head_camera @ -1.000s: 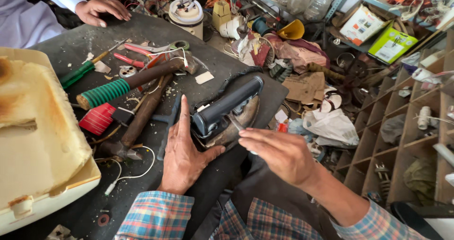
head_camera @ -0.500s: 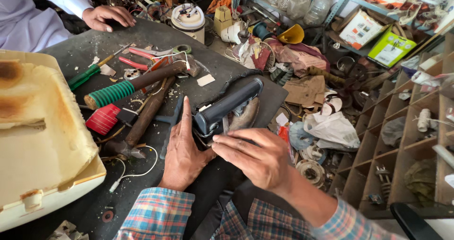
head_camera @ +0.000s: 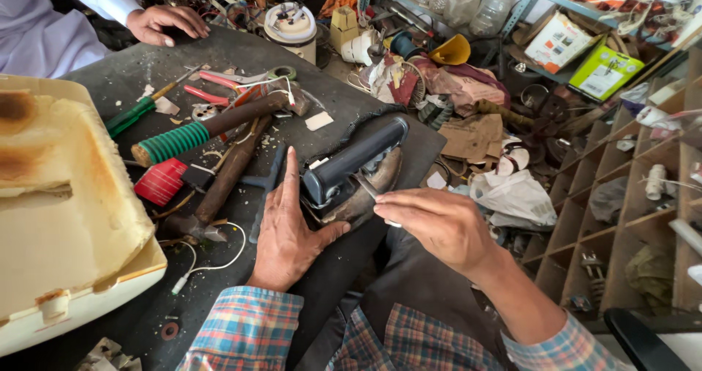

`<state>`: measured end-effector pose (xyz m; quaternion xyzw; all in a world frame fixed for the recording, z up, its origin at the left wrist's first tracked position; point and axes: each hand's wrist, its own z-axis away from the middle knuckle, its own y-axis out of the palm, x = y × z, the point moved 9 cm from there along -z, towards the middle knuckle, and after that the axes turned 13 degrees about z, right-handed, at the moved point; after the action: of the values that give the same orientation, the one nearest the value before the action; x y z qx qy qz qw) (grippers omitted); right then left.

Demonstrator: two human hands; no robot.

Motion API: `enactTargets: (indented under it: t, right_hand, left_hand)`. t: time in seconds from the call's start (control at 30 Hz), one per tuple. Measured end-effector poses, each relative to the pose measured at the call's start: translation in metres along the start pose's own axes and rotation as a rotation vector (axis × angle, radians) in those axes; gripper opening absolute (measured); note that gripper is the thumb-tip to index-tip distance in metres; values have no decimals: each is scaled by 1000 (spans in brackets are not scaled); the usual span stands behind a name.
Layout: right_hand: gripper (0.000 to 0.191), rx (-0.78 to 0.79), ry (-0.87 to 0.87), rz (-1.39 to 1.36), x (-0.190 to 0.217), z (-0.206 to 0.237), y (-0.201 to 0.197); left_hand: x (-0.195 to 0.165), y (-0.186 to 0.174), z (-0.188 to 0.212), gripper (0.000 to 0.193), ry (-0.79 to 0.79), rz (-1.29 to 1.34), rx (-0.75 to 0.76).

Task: The person uses a screwdriver to loosen and remove screws from a small black appliance on a cluttered workbench. The person repeatedly inserts and turns the screwdriver, then lifts the appliance to inspect it.

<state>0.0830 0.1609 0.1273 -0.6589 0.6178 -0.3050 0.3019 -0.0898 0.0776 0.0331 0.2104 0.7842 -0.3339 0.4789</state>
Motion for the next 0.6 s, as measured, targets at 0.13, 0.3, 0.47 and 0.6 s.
enactTargets:
  t: [0.13, 0.3, 0.47, 0.6]
  right_hand:
    - [20, -19, -52, 58, 14, -3, 0]
    - [17, -18, -27, 82, 19, 3, 2]
    - [15, -57, -53, 144, 20, 0, 12]
    - [12, -123, -94, 221, 39, -10, 24]
  left_hand:
    - [-1, -2, -1, 136, 3, 21, -3]
    - [-3, 0, -1, 137, 2, 2, -6]
    - [1, 1, -3, 140, -63, -6, -1]
    - [-3, -1, -3, 136, -17, -13, -6]
